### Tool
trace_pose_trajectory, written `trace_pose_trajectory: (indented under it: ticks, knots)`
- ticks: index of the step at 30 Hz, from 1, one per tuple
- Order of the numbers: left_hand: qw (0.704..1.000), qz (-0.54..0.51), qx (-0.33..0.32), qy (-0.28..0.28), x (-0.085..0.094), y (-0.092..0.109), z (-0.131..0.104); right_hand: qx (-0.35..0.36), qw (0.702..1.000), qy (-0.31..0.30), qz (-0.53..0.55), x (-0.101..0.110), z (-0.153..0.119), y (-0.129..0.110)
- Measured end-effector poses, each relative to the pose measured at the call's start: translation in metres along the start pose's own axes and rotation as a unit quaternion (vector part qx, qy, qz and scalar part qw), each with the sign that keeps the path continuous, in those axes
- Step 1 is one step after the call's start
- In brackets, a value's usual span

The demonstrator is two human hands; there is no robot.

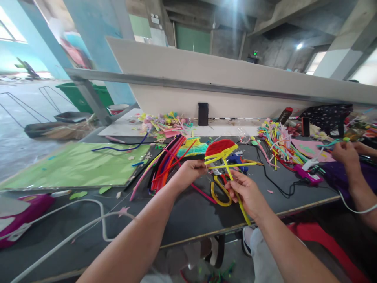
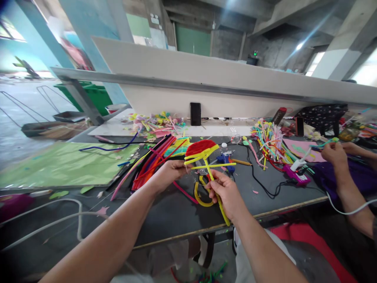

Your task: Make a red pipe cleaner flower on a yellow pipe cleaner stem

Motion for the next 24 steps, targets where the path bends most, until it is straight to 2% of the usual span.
trace_pose_trajectory:
  ticks: [3, 7, 12, 16, 18, 19, 21, 23, 24]
  knots:
    - [0.999, -0.029, -0.002, -0.015, -0.001, -0.001, -0.001, 0.008, 1.0, -0.016, -0.023, -0.004, -0.001, -0.003]
    - [0.998, -0.041, -0.03, -0.028, -0.008, 0.006, -0.003, -0.016, 0.998, -0.034, -0.049, -0.01, -0.003, -0.003]
    - [0.995, 0.013, -0.089, -0.039, -0.022, 0.015, -0.004, -0.04, 0.996, 0.014, -0.085, -0.007, -0.006, -0.003]
    - [0.988, 0.036, -0.114, -0.099, -0.04, 0.008, 0.001, -0.044, 0.993, 0.032, -0.102, -0.002, -0.003, 0.001]
    - [0.986, 0.042, -0.111, -0.115, -0.041, 0.004, 0.003, -0.03, 0.991, 0.053, -0.121, 0.006, -0.001, 0.0]
    - [0.988, 0.052, -0.109, -0.092, -0.036, 0.003, 0.004, -0.02, 0.988, 0.072, -0.135, 0.013, -0.001, -0.002]
    - [0.987, 0.099, -0.12, 0.027, -0.011, 0.009, 0.002, 0.004, 0.979, 0.121, -0.167, 0.028, -0.001, -0.009]
    - [0.955, 0.178, -0.163, 0.176, 0.014, 0.024, -0.011, 0.024, 0.965, 0.171, -0.199, 0.042, -0.003, -0.019]
    - [0.933, 0.217, -0.188, 0.217, 0.017, 0.033, -0.018, 0.031, 0.958, 0.189, -0.213, 0.046, -0.005, -0.023]
Point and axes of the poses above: each hand's wrist, its own z-axis towards the middle knuckle, its own x-axis out of the back of the hand, y = z × x, the point moved 8 cm from there along z, towards the middle knuckle, and after that the axes turned 9 degrees about -y, right-handed, at the moved point
